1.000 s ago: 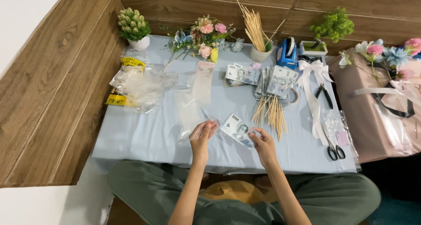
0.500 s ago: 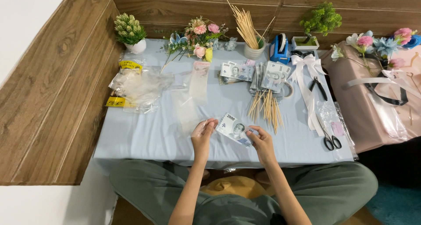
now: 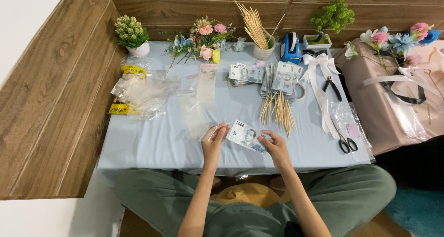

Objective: The person prepares banknotes for a bouquet by sliding individual bills into plastic sleeves, attaching them to wooden sticks, and taping them securely.

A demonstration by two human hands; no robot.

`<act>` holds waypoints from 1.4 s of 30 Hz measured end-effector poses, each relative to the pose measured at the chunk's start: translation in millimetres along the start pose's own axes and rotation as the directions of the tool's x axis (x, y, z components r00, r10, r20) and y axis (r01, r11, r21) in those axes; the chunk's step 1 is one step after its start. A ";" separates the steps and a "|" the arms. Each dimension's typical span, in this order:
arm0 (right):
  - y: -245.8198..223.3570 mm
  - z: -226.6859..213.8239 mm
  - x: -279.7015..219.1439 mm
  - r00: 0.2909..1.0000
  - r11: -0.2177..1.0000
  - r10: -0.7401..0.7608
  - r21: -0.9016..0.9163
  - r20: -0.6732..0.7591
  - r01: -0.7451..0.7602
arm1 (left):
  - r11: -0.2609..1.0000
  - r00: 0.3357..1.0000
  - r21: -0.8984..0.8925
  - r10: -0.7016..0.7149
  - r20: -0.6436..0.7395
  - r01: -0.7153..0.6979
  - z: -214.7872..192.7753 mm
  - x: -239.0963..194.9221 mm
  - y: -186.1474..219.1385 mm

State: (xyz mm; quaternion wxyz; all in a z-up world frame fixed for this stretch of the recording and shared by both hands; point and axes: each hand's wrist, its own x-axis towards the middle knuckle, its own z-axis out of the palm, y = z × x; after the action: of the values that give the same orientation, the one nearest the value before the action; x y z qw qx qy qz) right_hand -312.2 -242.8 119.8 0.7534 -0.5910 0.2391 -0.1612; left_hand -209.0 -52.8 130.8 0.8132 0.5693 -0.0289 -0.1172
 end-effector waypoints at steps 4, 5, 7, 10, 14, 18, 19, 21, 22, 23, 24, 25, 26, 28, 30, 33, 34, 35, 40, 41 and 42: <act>8.5 -4.7 0.6 1.000 1.000 0.003 0.011 -0.007 -0.003 | 0.999 0.999 -0.036 -0.023 -0.041 0.021 0.8 -2.9 10.2; 10.7 -5.8 0.6 1.000 1.000 0.008 0.026 -0.019 -0.008 | 0.999 0.999 -0.041 -0.013 -0.052 0.011 -0.2 -2.6 11.0; 12.6 -6.4 0.3 0.999 0.999 0.015 0.042 -0.031 -0.014 | 0.999 0.998 -0.046 -0.005 -0.064 0.002 -3.1 -0.4 10.4; 13.8 -5.6 -1.3 0.999 0.999 0.028 0.044 -0.025 -0.027 | 0.999 0.995 -0.041 0.001 -0.095 -0.005 -6.8 1.7 7.8; 2.6 2.2 -4.4 1.000 0.998 0.030 0.047 -0.010 -0.029 | 1.000 0.997 -0.028 -0.009 -0.078 0.007 -4.3 -0.2 10.9; -13.3 10.2 -9.2 0.999 1.000 0.023 0.013 0.027 -0.024 | 0.999 0.999 -0.024 -0.030 -0.045 0.029 0.8 -2.6 14.3; -13.4 8.9 -7.7 0.999 1.000 0.024 0.013 0.026 -0.024 | 0.999 0.999 -0.023 -0.031 -0.045 0.030 0.7 -2.4 14.6; -13.5 6.4 -4.5 0.999 1.000 0.003 -0.012 0.037 -0.003 | 0.999 0.999 -0.006 -0.038 -0.017 0.038 -0.1 -2.2 15.2; -21.8 10.4 -8.0 0.999 1.000 0.004 -0.012 0.038 -0.004 | 0.999 0.999 -0.006 -0.039 -0.018 0.038 -1.2 -1.5 14.2; -30.1 14.5 -11.5 0.999 1.000 0.006 -0.021 0.045 -0.005 | 0.999 0.999 0.017 -0.036 -0.009 0.036 -2.2 -0.7 13.2; -38.3 18.4 -15.2 0.999 1.000 0.008 -0.030 0.052 -0.006 | 0.999 0.999 0.039 -0.034 0.001 0.034 -3.3 -0.1 12.0; -39.4 18.1 -14.8 0.999 1.000 0.009 -0.030 0.052 -0.007 | 0.999 0.999 0.040 -0.035 0.001 0.034 -3.2 -0.2 13.5; -40.6 18.0 -14.2 0.998 0.999 0.019 -0.044 0.063 -0.016 | 0.997 0.999 0.063 -0.040 0.012 0.040 -3.3 -0.2 15.0; -42.9 18.0 -13.4 0.997 0.998 0.031 -0.057 0.074 -0.027 | 0.995 0.999 0.088 -0.047 0.022 0.045 -5.6 1.3 13.5; -45.6 17.2 -12.6 0.996 0.998 0.029 -0.057 0.079 -0.024 | 0.990 0.998 0.139 -0.042 0.037 0.036 -9.1 4.6 6.9; -29.8 9.5 -2.3 0.996 0.998 0.029 -0.064 0.084 -0.024 | 0.984 0.997 0.169 -0.059 0.046 0.050 -12.4 10.6 -2.3; -29.2 10.2 -1.9 0.996 0.998 0.030 -0.063 0.083 -0.025 | 0.984 0.997 0.170 -0.060 0.046 0.051 -12.3 10.5 -1.3; -28.5 10.8 -1.5 0.996 0.998 0.030 -0.063 0.080 -0.025 | 0.983 0.996 0.176 -0.069 0.049 0.060 -12.2 10.4 -0.4; -23.8 11.9 1.4 0.995 0.996 0.051 -0.076 0.091 -0.044 | 0.961 0.993 0.264 -0.102 0.058 0.083 -11.2 10.8 -0.5; -23.3 12.5 1.4 0.994 0.996 0.052 -0.082 0.092 -0.044 | 0.961 0.994 0.267 -0.094 0.061 0.075 -13.0 12.0 -4.2; -23.2 12.9 1.6 0.994 0.995 0.052 -0.089 0.094 -0.044 | 0.961 0.994 0.270 -0.086 0.064 0.066 -14.3 13.6 -8.0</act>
State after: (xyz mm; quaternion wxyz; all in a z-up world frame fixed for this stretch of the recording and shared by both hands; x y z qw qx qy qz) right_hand -302.8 -239.0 144.4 0.7414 -0.6242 0.2234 -0.1040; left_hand -194.4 -45.2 117.2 0.7220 0.6698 -0.0533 -0.1649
